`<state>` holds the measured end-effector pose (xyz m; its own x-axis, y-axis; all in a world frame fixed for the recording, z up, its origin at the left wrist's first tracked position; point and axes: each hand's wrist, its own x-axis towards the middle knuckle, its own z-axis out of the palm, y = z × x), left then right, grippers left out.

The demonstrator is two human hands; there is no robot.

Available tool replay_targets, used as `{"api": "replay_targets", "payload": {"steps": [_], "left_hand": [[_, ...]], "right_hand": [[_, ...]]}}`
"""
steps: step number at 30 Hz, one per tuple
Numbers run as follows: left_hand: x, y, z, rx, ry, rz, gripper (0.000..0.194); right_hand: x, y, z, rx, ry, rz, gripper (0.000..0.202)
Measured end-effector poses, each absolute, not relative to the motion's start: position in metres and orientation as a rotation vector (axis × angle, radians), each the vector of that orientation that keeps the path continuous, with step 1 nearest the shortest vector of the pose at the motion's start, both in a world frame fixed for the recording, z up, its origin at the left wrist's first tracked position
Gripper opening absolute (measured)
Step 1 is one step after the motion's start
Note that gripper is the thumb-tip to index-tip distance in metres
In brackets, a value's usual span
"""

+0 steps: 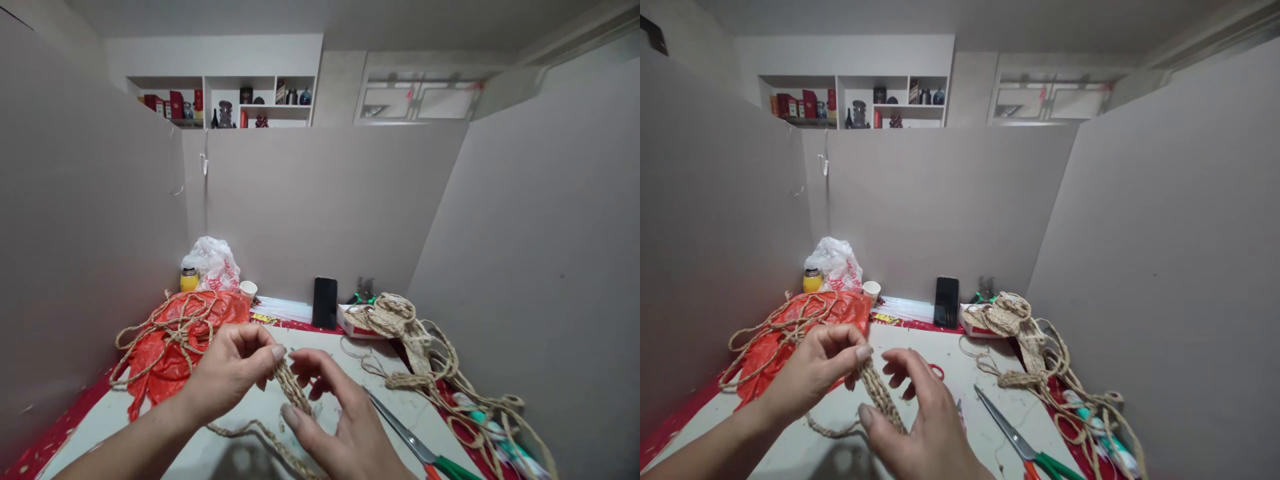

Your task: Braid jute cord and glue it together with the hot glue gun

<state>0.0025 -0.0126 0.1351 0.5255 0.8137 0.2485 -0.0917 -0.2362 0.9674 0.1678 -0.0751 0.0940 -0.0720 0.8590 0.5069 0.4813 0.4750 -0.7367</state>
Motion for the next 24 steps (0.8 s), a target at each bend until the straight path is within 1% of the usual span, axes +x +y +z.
{"api": "replay_targets", "payload": {"steps": [1, 2, 4, 7, 11, 16, 21, 24], "left_hand": [[0.003, -0.014, 0.135, 1.585, 0.643, 0.983, 0.025], [0.004, -0.015, 0.135, 1.585, 0.649, 1.0, 0.025], [0.006, -0.017, 0.134, 1.589, 0.657, 1.004, 0.024], [0.007, -0.018, 0.132, 1.589, 0.653, 0.982, 0.024], [0.007, -0.018, 0.131, 1.558, 0.659, 0.993, 0.022], [0.006, -0.02, 0.132, 1.52, 0.651, 0.96, 0.021], [0.006, -0.022, 0.135, 1.458, 0.655, 0.916, 0.013], [0.007, -0.021, 0.133, 1.391, 0.623, 0.875, 0.008]], "right_hand": [[0.166, -0.076, 0.092, -1.163, -1.719, 0.305, 0.044], [0.164, -0.077, 0.09, -1.153, -1.712, 0.157, 0.048], [0.159, -0.077, 0.088, -1.089, -1.711, -0.07, 0.04], [0.155, -0.077, 0.09, -1.007, -1.767, -0.24, 0.022], [0.153, -0.076, 0.094, -1.01, -1.845, -0.329, 0.021], [0.153, -0.078, 0.096, -0.965, -1.855, -0.344, 0.022], [0.156, -0.081, 0.097, -0.883, -1.884, -0.398, 0.029], [0.158, -0.079, 0.093, -0.867, -1.909, -0.425, 0.028]]}}
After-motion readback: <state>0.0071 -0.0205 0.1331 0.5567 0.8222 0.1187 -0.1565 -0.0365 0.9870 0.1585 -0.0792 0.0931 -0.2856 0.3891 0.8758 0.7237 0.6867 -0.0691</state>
